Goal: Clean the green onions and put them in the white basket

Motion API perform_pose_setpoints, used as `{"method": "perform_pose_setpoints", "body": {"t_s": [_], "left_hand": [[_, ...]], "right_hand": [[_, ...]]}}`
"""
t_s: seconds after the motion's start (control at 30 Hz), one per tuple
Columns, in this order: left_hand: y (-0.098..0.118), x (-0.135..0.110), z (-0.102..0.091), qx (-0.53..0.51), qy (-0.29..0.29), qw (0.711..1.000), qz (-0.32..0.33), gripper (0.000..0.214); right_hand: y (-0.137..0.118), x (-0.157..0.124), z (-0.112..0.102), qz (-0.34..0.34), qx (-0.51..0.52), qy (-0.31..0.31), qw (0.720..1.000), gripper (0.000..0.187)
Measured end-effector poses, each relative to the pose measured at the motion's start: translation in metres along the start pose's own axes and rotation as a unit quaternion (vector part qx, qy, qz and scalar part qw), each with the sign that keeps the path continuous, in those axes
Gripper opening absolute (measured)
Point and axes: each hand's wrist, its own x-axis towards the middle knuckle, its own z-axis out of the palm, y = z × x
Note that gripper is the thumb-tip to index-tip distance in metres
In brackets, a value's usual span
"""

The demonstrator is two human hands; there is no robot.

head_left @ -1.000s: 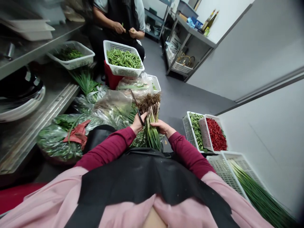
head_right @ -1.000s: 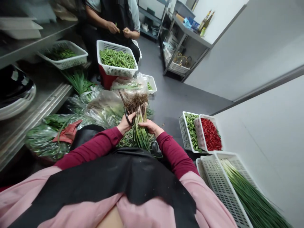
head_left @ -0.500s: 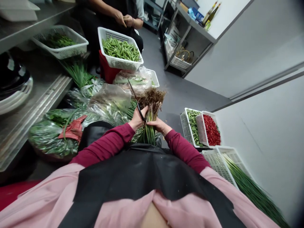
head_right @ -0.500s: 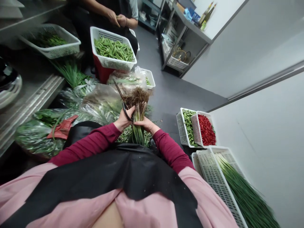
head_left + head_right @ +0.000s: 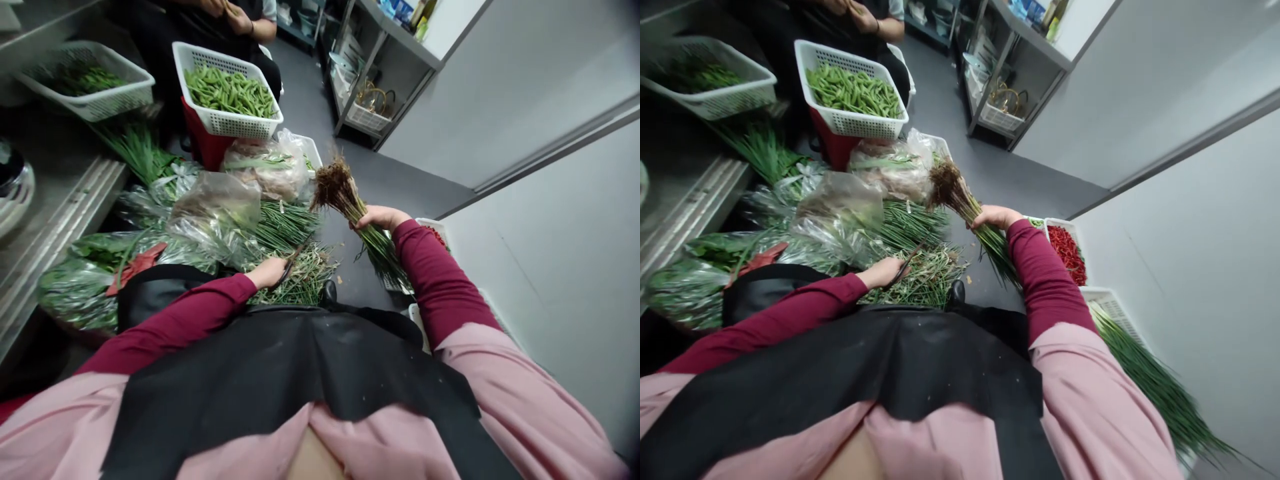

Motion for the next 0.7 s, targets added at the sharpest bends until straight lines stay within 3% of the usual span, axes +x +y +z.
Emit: {"method": "perform_pose_setpoints", "body": {"t_s": [0.1,0.23,0.47,0.57,0.7], "left_hand": [[0.009,-0.002,0.007,0.003,-0.038,0.999,0.019,0.02],[0.013,0.0,0.007,-0.072,-0.06,0.995,0.018,0.011],[0.013,0.004,0.008,-0.171,-0.005,0.984,0.048,0.009],[0.014,0.002,0.009,-0.205,0.008,0.978,0.027,0.012],[0.012,-0.001,0.006,-0.228,0.014,0.972,0.045,0.013]], "right_hand": [[0.012,-0.003,0.008,0.054,0.008,-0.04,0.998,0.024],[0.037,-0.006,0.038,0.073,0.066,-0.066,0.993,0.026],[0.064,0.005,0.091,0.057,0.178,-0.161,0.969,0.027],[0.069,0.008,0.101,0.043,0.209,-0.163,0.963,0.027],[0.073,0.009,0.102,0.044,0.222,-0.183,0.957,0.027]]}}
